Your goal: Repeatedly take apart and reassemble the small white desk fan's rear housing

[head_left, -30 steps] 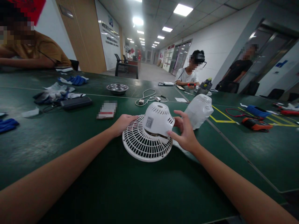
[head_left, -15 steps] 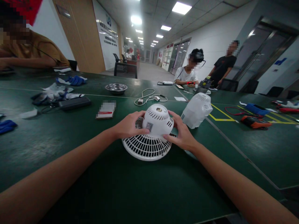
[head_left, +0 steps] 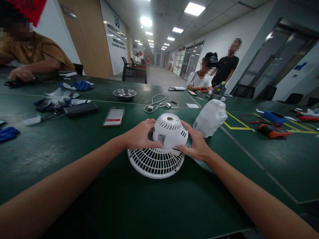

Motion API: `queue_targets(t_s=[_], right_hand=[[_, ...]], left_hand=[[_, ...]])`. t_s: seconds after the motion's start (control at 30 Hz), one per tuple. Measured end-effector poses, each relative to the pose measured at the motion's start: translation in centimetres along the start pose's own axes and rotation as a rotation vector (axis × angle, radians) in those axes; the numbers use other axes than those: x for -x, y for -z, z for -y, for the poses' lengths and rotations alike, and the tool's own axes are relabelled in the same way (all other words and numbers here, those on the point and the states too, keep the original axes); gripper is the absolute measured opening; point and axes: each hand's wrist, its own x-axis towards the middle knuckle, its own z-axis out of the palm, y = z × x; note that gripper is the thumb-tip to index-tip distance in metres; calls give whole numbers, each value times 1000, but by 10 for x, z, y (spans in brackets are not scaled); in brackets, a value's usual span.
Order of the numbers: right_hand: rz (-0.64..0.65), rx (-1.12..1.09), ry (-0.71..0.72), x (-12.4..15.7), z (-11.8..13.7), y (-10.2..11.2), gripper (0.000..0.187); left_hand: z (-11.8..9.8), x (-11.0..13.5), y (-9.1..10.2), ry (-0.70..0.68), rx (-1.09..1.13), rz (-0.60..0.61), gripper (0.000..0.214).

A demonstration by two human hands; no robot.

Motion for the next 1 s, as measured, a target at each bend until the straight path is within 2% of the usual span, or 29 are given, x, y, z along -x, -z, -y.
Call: queue_targets(t_s=[0.23, 0.7, 1.0], right_hand=[[19, -11, -84, -1, 4, -2, 87], [19, -29, -88, -3, 5, -5, 94], [-14, 15, -87, -1, 8, -9, 93]], left_hand=[[5, -1, -2, 30, 56, -22, 67], [3, 0, -2, 20, -26, 1, 69], [6, -2, -3, 16, -35, 0, 68]])
